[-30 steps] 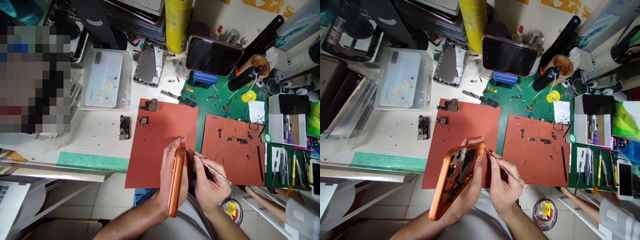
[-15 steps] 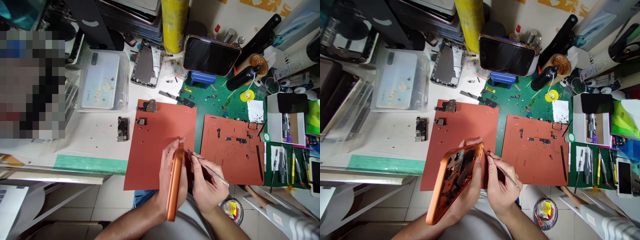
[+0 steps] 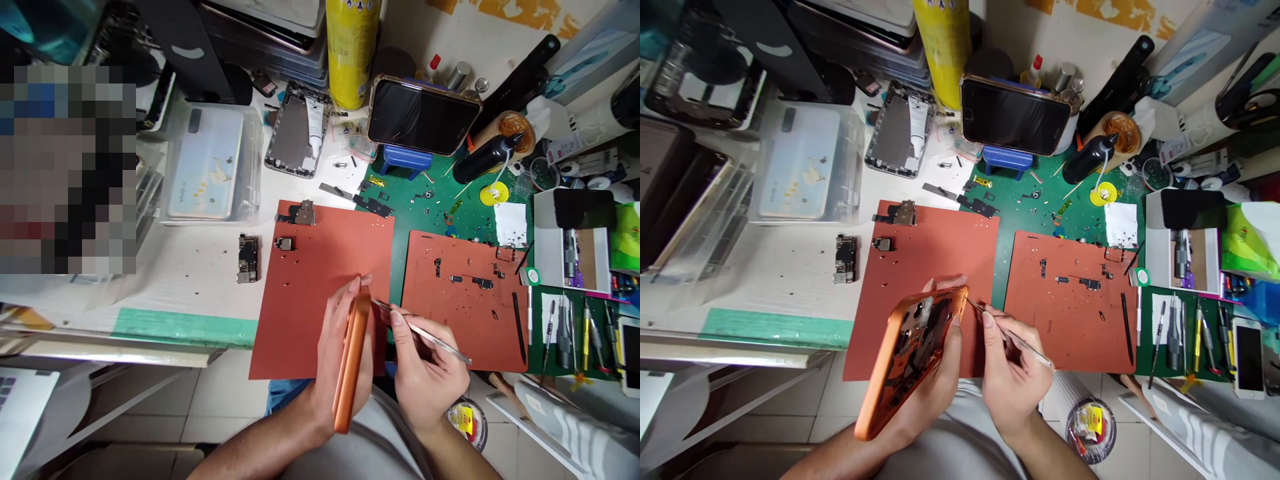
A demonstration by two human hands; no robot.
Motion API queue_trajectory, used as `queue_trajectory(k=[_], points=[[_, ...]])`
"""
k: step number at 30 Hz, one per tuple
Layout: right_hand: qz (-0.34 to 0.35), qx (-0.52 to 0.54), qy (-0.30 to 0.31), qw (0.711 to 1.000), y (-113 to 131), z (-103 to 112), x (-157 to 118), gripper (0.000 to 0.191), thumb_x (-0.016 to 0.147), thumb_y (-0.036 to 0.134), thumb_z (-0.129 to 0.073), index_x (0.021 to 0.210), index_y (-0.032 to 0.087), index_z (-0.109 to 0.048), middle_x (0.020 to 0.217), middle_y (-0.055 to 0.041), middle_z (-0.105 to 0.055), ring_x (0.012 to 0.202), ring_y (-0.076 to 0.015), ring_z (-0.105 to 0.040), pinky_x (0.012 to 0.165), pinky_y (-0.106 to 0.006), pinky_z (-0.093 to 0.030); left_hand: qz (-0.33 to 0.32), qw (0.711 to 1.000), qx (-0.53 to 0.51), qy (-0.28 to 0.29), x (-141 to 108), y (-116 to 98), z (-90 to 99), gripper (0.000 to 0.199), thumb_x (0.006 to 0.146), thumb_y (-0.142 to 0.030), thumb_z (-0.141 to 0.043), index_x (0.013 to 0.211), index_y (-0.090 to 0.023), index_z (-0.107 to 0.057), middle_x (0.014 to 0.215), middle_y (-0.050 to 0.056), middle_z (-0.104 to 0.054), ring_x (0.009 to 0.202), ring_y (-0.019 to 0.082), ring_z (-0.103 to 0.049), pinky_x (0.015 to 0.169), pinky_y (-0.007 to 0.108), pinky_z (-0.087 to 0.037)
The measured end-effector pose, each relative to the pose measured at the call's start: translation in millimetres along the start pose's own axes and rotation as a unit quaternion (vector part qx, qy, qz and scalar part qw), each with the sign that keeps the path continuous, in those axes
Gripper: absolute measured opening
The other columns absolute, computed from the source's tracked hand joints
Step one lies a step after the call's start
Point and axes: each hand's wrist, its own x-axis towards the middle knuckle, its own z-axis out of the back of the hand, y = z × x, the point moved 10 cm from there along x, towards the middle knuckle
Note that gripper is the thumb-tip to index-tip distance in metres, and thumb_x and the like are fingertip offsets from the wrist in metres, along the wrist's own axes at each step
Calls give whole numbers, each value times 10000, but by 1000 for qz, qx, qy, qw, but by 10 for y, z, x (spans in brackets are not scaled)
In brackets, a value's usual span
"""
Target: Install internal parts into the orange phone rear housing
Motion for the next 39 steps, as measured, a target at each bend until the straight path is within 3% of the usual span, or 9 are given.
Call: queue_trajectory(k=[5, 10, 14, 21, 28, 34, 39], points=[[-141, 97, 69, 983, -298, 92, 271, 122, 920, 199, -886, 1000, 205, -794, 933, -41, -853, 839, -232, -864, 799, -314, -738, 1, 990, -77, 115, 137, 72, 87, 419, 1100, -202, -514, 1517, -239, -491, 1522, 137, -649, 1452, 271, -623, 1187, 444, -569], [-199, 158, 120, 960, -457, -29, 382, 165, 899, 265, -914, 960, 195, -778, 885, -45, -841, 796, -248, -858, 773, -373, -746, 43, 974, -9, 220, 278, 300, 123, 335, 1112, -292, -527, 1432, -265, -621, 1331, 75, -753, 1166, 250, -757, 987, 383, -645], [-198, 169, 120, 958, -460, -158, 312, 173, 915, 270, -898, 989, 206, -755, 885, -36, -843, 804, -246, -859, 806, -390, -742, 28, 973, 7, 227, 346, 218, 121, 323, 1079, -209, -539, 1374, -281, -650, 1282, 37, -782, 1114, 208, -779, 953, 306, -634], [-150, 140, 89, 975, -320, -180, 301, 180, 910, 268, -894, 950, 217, -726, 798, 23, -796, 715, -174, -815, 772, -333, -723, -2, 971, -44, 236, 347, -1, 45, 401, 1022, -80, -536, 1334, -295, -670, 1361, -27, -795, 1237, 159, -778, 1003, 185, -604], [-115, 109, 98, 982, -198, -224, 343, 135, 928, 255, -860, 933, 221, -729, 814, 12, -804, 747, -145, -789, 752, -256, -671, -59, 970, -8, 234, 325, -59, 54, 473, 1011, -40, -490, 1406, -240, -655, 1402, 16, -780, 1216, 163, -792, 991, 174, -617], [-109, 69, 92, 987, -232, -180, 345, 129, 924, 285, -848, 935, 215, -740, 810, -1, -789, 722, -151, -761, 721, -267, -656, -67, 970, -16, 235, 327, -68, 43, 484, 988, -24, -514, 1402, -227, -661, 1438, 54, -761, 1302, 220, -756, 1050, 234, -625], [-109, 57, 99, 987, -245, -177, 345, 119, 926, 286, -833, 932, 213, -739, 792, -1, -784, 687, -149, -738, 701, -273, -644, -74, 969, -22, 235, 330, -92, 43, 484, 985, -15, -512, 1399, -225, -652, 1450, 53, -754, 1325, 209, -741, 1064, 213, -610]])
